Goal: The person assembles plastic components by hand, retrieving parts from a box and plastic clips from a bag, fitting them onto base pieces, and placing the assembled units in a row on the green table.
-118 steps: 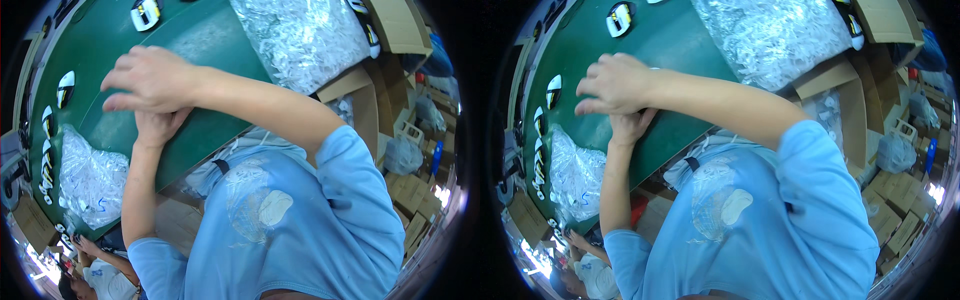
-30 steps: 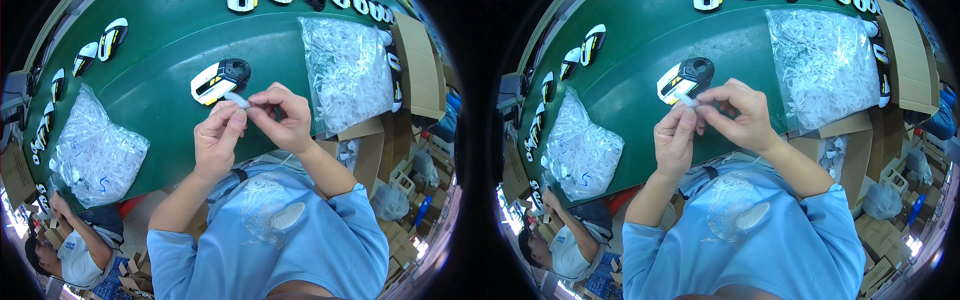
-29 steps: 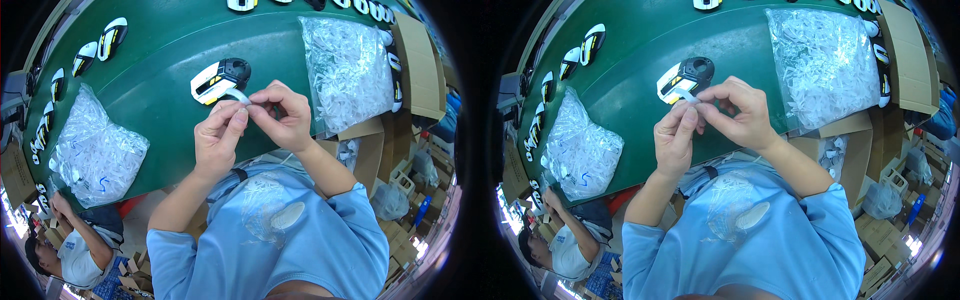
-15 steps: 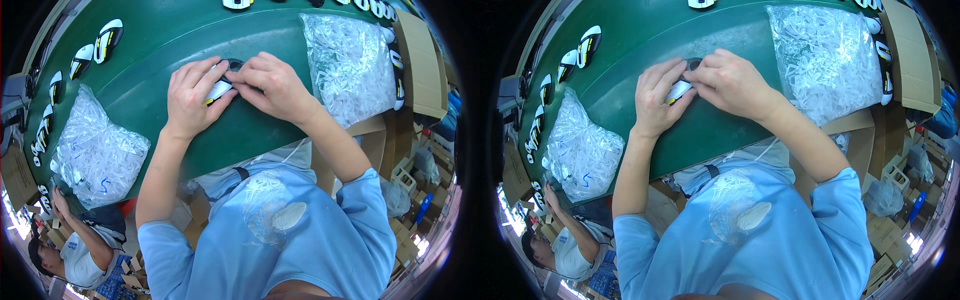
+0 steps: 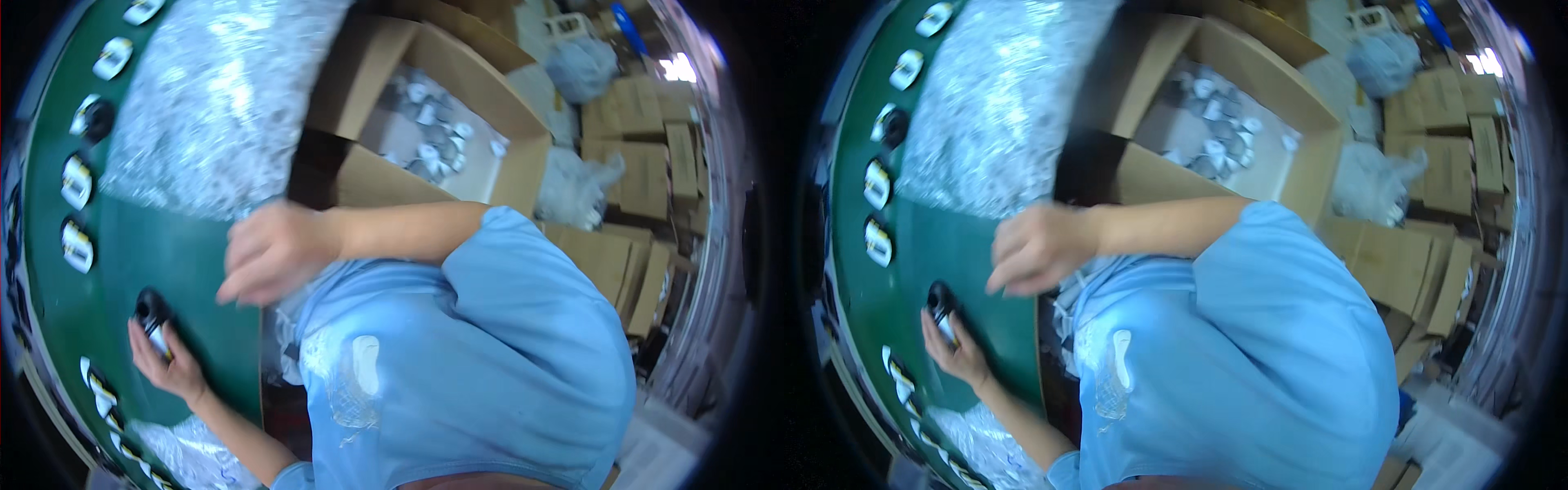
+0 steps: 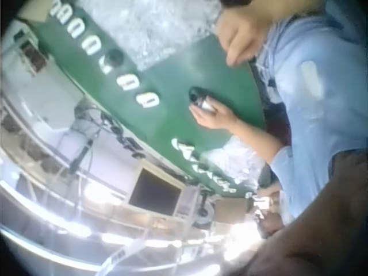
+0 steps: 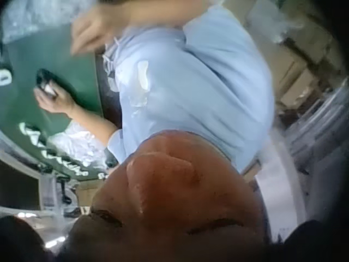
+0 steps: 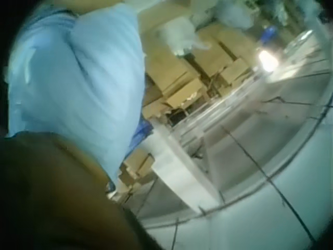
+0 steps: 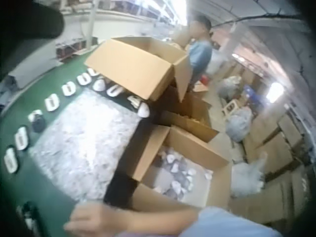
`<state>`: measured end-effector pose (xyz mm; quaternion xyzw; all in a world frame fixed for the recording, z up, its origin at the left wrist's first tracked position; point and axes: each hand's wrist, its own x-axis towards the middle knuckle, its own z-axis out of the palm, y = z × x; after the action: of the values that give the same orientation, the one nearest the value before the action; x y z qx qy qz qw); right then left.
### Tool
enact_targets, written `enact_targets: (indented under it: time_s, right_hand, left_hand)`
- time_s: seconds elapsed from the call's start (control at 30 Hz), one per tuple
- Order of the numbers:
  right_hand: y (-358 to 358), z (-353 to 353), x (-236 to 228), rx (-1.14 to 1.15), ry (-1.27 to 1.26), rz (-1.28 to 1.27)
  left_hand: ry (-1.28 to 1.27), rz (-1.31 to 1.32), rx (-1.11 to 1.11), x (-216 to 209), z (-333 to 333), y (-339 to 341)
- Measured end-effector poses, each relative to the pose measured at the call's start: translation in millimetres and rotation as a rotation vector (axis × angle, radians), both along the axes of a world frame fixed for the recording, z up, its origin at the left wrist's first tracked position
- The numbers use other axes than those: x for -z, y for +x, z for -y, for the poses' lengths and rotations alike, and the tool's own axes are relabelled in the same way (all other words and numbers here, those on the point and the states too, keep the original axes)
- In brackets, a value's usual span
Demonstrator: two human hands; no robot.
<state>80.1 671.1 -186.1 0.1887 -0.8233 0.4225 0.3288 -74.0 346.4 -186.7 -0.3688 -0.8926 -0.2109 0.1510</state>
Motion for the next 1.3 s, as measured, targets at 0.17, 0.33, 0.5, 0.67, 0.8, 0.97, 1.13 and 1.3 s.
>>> enact_targets:
  time_s: [0.17,0.33,0.5,0.67,0.8,0.97,1.13,1.3]
  right_hand:
    - [169,-187,110,1.058,-0.169,0.577]
    - [296,-238,198,1.248,0.213,1.171]
    - [315,-239,229,1.407,0.136,1.269]
    - [305,-240,210,1.410,-0.413,0.960]
    - [297,-239,181,1.339,-0.717,0.685]
    - [269,-228,130,1.089,-0.905,0.572]
    - [263,-257,136,1.001,0.062,0.966]
    - [185,-210,67,1.042,-0.490,0.643]
  left_hand:
    - [-0.007,-0.046,0.073,-3,-15,-8]
    - [-0.037,-0.053,0.038,-5,-13,-3]
    - [-0.036,-0.051,0.053,-4,-21,-6]
    - [-0.024,-0.039,0.057,-4,-15,-7]
    - [-0.021,-0.035,0.045,-3,-16,-7]
    - [-0.005,-0.038,0.058,7,-21,-9]
    - [0.032,-0.021,0.069,2,-19,-11]
    - [0.092,0.109,-0.061,0,2,4]
